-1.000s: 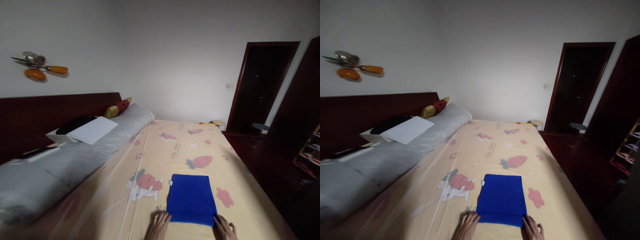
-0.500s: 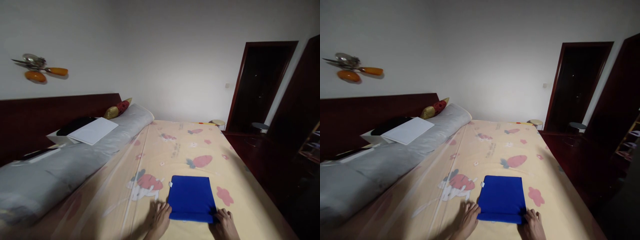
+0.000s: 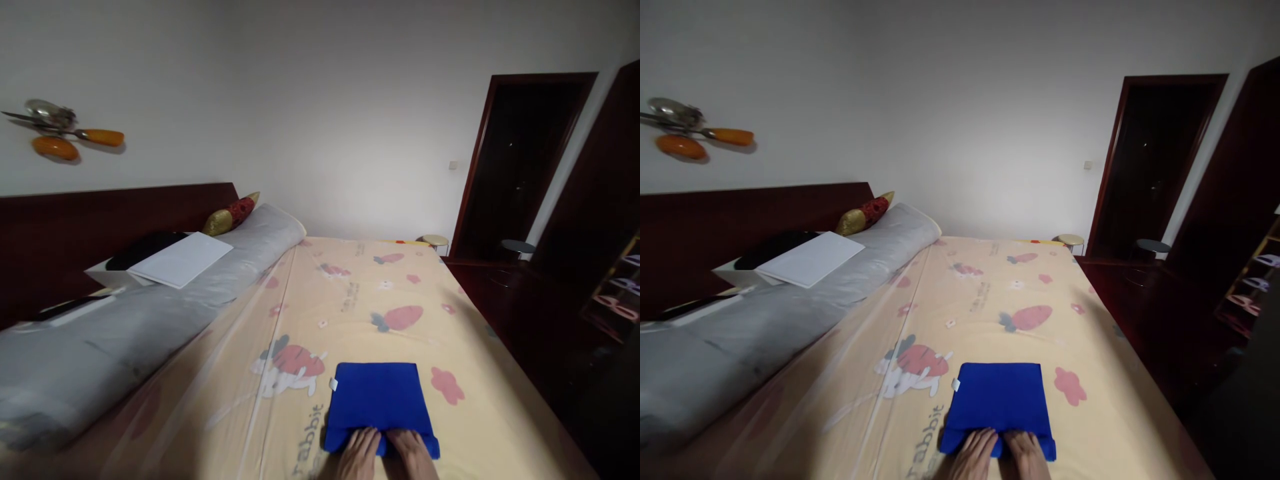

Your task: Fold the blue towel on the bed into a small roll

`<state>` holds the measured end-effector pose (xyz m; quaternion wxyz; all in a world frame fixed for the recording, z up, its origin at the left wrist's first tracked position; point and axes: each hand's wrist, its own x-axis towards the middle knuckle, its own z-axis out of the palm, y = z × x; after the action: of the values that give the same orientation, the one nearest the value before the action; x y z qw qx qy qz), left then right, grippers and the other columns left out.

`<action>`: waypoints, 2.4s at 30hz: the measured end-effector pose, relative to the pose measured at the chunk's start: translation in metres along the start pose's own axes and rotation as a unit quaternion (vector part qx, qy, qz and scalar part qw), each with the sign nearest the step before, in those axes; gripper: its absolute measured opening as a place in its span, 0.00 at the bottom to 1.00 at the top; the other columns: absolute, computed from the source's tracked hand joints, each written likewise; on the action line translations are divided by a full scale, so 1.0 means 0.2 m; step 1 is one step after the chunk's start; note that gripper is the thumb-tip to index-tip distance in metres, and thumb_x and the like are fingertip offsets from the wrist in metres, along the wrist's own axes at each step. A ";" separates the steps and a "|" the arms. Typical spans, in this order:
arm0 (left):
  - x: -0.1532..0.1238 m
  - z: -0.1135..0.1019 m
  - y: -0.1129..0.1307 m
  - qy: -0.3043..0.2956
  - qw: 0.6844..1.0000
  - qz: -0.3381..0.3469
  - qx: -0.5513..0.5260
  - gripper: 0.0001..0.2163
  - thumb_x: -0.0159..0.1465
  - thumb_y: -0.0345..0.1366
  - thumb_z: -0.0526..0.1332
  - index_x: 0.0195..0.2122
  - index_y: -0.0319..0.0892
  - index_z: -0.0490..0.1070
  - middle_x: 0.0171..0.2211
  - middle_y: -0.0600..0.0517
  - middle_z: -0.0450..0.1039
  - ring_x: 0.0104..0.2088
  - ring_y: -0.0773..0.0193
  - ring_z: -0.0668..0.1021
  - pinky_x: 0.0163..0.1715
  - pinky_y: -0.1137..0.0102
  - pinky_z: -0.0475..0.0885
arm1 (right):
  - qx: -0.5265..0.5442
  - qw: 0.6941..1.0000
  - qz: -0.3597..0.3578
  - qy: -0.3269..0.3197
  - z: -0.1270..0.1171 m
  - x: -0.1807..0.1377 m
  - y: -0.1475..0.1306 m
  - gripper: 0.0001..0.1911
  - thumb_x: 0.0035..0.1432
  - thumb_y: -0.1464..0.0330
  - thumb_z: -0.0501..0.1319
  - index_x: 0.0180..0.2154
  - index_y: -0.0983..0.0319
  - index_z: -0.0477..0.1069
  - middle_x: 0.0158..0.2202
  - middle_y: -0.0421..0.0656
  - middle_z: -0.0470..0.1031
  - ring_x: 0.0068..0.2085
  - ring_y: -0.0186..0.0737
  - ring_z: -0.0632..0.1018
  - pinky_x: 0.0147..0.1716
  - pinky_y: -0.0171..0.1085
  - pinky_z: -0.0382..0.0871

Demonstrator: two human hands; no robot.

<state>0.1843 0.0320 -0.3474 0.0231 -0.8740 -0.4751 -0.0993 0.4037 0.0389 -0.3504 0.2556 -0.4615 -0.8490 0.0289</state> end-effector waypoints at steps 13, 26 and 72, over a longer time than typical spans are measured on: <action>-0.18 -0.03 -0.26 0.123 0.985 -0.021 0.120 0.30 0.61 0.24 0.50 0.65 0.52 0.54 0.60 0.56 0.67 0.60 0.64 0.69 0.56 0.64 0.64 | -0.097 0.988 0.118 0.007 0.07 -0.16 0.21 0.24 0.58 0.62 0.56 0.57 0.53 0.68 0.60 0.44 0.66 0.59 0.51 0.70 0.51 0.48 0.69; -0.15 -0.11 -0.29 0.071 0.991 -0.107 0.040 0.22 0.70 0.38 0.48 0.65 0.53 0.54 0.63 0.54 0.62 0.61 0.62 0.67 0.57 0.61 0.65 | -0.132 0.988 0.061 0.051 -0.02 -0.16 0.29 0.17 0.60 0.64 0.53 0.50 0.49 0.72 0.58 0.43 0.71 0.58 0.51 0.71 0.50 0.51 0.67; -0.03 -0.04 -0.14 0.017 0.969 -0.243 -0.027 0.26 0.56 0.22 0.50 0.52 0.51 0.73 0.53 0.53 0.75 0.55 0.58 0.73 0.61 0.54 0.61 | -0.050 0.982 0.182 0.007 -0.05 -0.06 0.16 0.12 0.54 0.71 0.54 0.38 0.54 0.73 0.40 0.41 0.78 0.44 0.45 0.75 0.47 0.44 0.58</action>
<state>0.1559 0.0412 -0.3427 -0.0175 -0.7306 -0.6701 -0.1298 0.4384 0.0453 -0.3559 0.2288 -0.6207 -0.7494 0.0289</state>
